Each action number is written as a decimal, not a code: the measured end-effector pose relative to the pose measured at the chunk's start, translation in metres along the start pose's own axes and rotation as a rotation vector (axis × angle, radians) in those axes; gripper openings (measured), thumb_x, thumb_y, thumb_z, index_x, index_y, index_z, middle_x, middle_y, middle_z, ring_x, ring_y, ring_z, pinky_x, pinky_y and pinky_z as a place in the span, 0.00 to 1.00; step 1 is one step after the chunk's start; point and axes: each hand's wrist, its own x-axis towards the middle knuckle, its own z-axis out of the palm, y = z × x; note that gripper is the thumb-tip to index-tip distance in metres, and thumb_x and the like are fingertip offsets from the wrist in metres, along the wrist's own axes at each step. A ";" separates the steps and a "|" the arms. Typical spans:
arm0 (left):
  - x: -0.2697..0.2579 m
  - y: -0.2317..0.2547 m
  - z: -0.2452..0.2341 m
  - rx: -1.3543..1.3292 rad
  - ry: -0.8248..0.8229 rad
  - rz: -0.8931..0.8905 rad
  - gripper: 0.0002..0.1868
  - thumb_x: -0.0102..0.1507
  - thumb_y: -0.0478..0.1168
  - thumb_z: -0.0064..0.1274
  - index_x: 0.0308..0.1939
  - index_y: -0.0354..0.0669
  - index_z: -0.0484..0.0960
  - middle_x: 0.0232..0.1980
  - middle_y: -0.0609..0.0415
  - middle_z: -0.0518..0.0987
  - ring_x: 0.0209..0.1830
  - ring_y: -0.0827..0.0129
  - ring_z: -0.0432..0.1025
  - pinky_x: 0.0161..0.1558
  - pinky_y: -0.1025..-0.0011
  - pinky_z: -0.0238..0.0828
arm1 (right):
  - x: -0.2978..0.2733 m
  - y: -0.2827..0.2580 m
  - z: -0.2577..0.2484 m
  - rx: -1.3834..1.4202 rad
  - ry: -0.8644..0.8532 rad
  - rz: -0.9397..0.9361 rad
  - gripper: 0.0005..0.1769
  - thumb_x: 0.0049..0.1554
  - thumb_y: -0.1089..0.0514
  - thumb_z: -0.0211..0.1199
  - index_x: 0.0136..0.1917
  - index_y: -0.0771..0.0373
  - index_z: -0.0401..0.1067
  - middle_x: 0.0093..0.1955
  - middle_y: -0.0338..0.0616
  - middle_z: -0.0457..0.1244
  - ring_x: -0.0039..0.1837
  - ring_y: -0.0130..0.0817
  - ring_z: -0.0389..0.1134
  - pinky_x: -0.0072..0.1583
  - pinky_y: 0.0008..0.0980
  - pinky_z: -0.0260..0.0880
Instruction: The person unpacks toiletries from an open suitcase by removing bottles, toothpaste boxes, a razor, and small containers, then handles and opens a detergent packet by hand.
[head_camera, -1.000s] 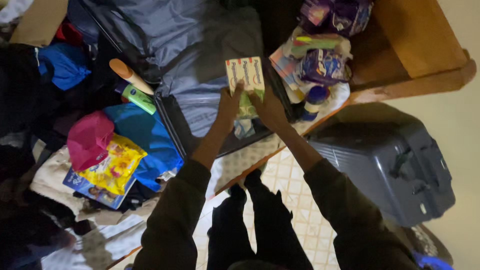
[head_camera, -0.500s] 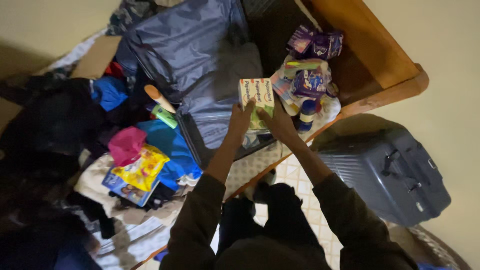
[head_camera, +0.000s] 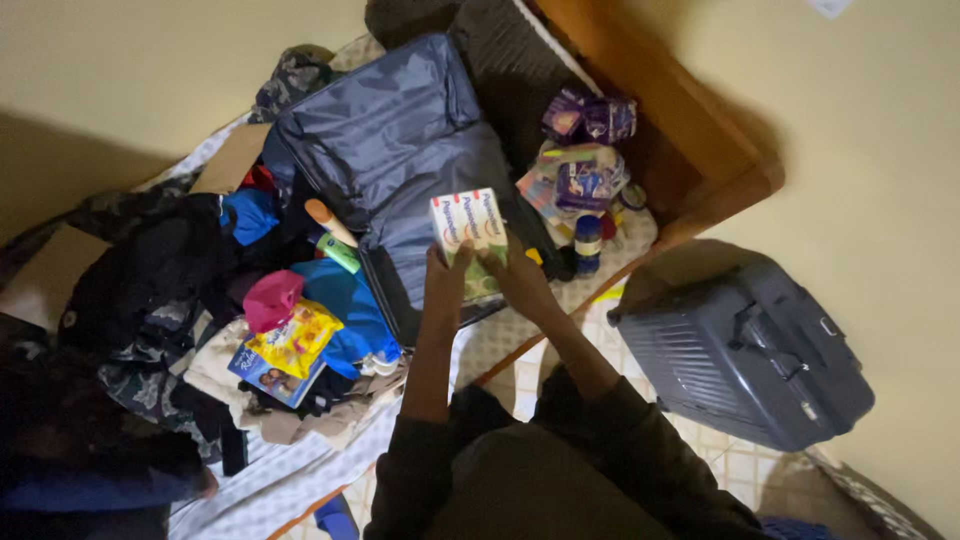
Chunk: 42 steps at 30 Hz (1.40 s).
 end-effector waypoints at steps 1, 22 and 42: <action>-0.010 0.002 0.004 0.006 -0.003 -0.008 0.27 0.65 0.47 0.58 0.61 0.35 0.69 0.53 0.50 0.79 0.50 0.70 0.74 0.52 0.69 0.72 | -0.007 -0.001 -0.008 0.004 0.001 0.010 0.37 0.64 0.40 0.57 0.76 0.63 0.54 0.64 0.57 0.65 0.63 0.52 0.69 0.60 0.44 0.68; -0.120 0.056 0.176 -0.156 0.226 -0.020 0.27 0.65 0.44 0.59 0.62 0.32 0.70 0.55 0.50 0.80 0.52 0.70 0.74 0.54 0.71 0.72 | -0.020 0.028 -0.210 -0.084 -0.495 -0.171 0.49 0.63 0.45 0.53 0.84 0.64 0.31 0.44 0.59 0.67 0.40 0.47 0.69 0.44 0.44 0.70; -0.090 0.074 0.132 -0.192 0.350 0.070 0.27 0.67 0.44 0.57 0.63 0.31 0.69 0.55 0.50 0.79 0.52 0.72 0.73 0.54 0.72 0.70 | 0.031 -0.011 -0.186 -0.121 -0.715 -0.370 0.43 0.67 0.43 0.58 0.85 0.55 0.41 0.58 0.60 0.68 0.50 0.48 0.73 0.51 0.46 0.72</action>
